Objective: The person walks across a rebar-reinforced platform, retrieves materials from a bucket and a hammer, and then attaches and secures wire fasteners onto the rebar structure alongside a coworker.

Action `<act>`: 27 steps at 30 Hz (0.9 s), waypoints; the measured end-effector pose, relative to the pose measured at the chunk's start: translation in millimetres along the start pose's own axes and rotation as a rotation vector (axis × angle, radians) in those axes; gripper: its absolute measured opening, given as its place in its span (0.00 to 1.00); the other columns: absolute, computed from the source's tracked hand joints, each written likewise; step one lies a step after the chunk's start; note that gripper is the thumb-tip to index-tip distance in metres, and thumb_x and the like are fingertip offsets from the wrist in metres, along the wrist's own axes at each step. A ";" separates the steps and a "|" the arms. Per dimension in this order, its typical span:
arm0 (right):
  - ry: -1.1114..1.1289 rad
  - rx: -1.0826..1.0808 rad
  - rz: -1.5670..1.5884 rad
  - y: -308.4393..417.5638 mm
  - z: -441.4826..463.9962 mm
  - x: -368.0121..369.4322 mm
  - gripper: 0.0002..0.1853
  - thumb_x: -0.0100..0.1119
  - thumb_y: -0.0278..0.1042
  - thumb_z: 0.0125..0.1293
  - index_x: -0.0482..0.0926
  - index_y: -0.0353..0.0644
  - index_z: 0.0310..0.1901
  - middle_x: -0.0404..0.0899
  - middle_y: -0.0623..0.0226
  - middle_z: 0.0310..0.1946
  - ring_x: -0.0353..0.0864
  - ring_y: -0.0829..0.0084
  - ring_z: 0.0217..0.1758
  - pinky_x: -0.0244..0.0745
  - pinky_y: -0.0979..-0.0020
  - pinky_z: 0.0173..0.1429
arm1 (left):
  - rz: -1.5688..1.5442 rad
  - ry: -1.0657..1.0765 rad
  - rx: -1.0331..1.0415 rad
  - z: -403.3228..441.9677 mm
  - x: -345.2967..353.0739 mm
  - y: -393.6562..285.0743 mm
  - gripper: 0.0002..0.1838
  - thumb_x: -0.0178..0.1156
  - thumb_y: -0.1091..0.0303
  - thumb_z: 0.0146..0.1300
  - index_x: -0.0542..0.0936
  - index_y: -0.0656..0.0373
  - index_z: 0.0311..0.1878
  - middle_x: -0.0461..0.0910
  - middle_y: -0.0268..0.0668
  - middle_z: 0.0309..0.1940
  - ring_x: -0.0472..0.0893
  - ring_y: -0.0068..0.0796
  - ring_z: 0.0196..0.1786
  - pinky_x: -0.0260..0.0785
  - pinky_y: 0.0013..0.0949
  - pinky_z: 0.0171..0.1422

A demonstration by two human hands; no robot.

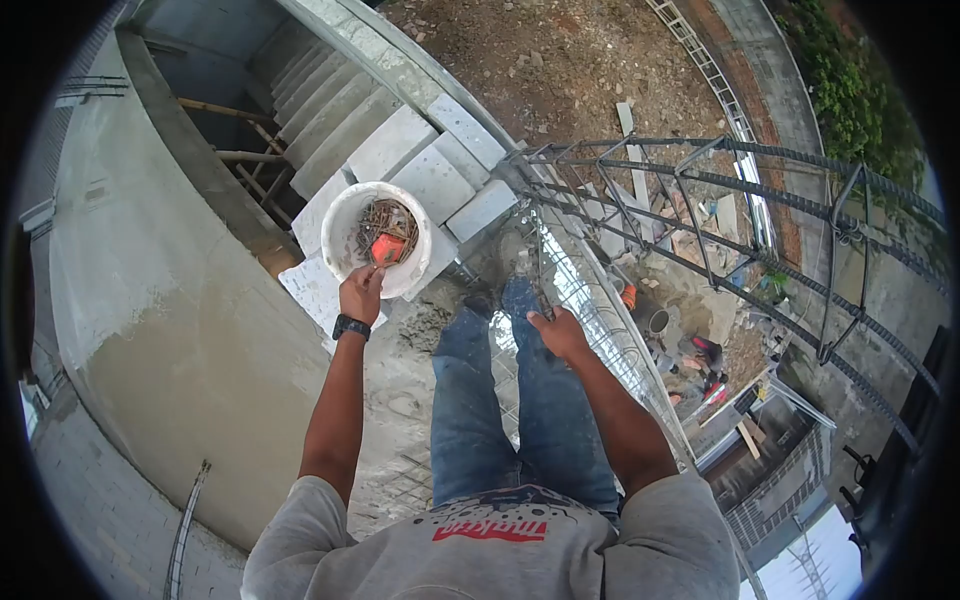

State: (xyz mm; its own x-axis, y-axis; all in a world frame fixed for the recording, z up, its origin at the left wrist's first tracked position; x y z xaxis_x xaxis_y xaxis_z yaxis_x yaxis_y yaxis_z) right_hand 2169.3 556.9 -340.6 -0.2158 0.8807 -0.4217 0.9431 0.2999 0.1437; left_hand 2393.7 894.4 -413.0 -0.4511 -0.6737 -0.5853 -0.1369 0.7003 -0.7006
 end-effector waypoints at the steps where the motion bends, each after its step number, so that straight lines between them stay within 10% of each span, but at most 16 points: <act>1: -0.042 -0.024 -0.049 -9.1 -3.2 -0.7 0.42 0.63 0.64 0.66 0.77 0.26 0.61 0.83 0.38 0.54 0.84 0.46 0.60 0.75 0.55 0.65 | -0.017 0.024 0.019 -6.8 3.5 0.5 0.10 0.66 0.65 0.67 0.88 0.59 0.46 0.87 0.49 0.42 0.88 0.43 0.39 0.80 0.41 0.47; 11: 0.151 0.086 -0.062 -93.6 -39.9 19.3 0.43 0.63 0.66 0.65 0.79 0.24 0.58 0.82 0.37 0.56 0.82 0.45 0.62 0.74 0.55 0.67 | 0.098 0.289 0.057 -80.7 62.9 24.2 0.14 0.65 0.57 0.67 0.88 0.57 0.43 0.85 0.51 0.42 0.84 0.53 0.46 0.76 0.50 0.53; 15: 0.209 0.131 -0.178 -162.6 -43.4 28.5 0.38 0.64 0.66 0.64 0.83 0.25 0.46 0.85 0.47 0.31 0.87 0.54 0.33 0.79 0.56 0.44 | 0.180 0.276 0.140 -111.2 92.1 25.3 0.15 0.65 0.56 0.67 0.87 0.60 0.41 0.84 0.49 0.34 0.84 0.49 0.39 0.75 0.45 0.46; 20: 0.201 0.030 -0.225 -272.1 -85.8 28.8 0.43 0.61 0.67 0.66 0.80 0.22 0.57 0.83 0.34 0.52 0.84 0.44 0.59 0.75 0.54 0.65 | 0.219 0.302 0.163 -167.0 142.0 -6.6 0.13 0.64 0.58 0.67 0.86 0.59 0.39 0.84 0.49 0.31 0.82 0.52 0.37 0.73 0.48 0.43; 27: -0.069 0.052 0.150 -499.0 -169.8 56.6 0.36 0.66 0.67 0.63 0.83 0.29 0.40 0.83 0.53 0.27 0.84 0.60 0.30 0.77 0.58 0.38 | 0.091 0.376 0.168 -330.1 274.4 -72.1 0.14 0.64 0.56 0.69 0.88 0.58 0.44 0.87 0.44 0.33 0.87 0.36 0.37 0.76 0.39 0.45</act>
State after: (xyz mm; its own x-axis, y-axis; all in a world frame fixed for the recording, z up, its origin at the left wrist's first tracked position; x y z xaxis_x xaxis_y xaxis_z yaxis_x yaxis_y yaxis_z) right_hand 1643.5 519.3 -284.2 -0.0551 0.8863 -0.4598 0.9756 0.1458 0.1640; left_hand 1988.7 736.8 -388.4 -0.7495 -0.4559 -0.4800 0.0501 0.6840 -0.7278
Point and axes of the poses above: each hand's wrist, its own z-axis towards the middle knuckle, its own x-axis out of the palm, y = z × x, the point moved 1 cm from there along z, towards the middle knuckle
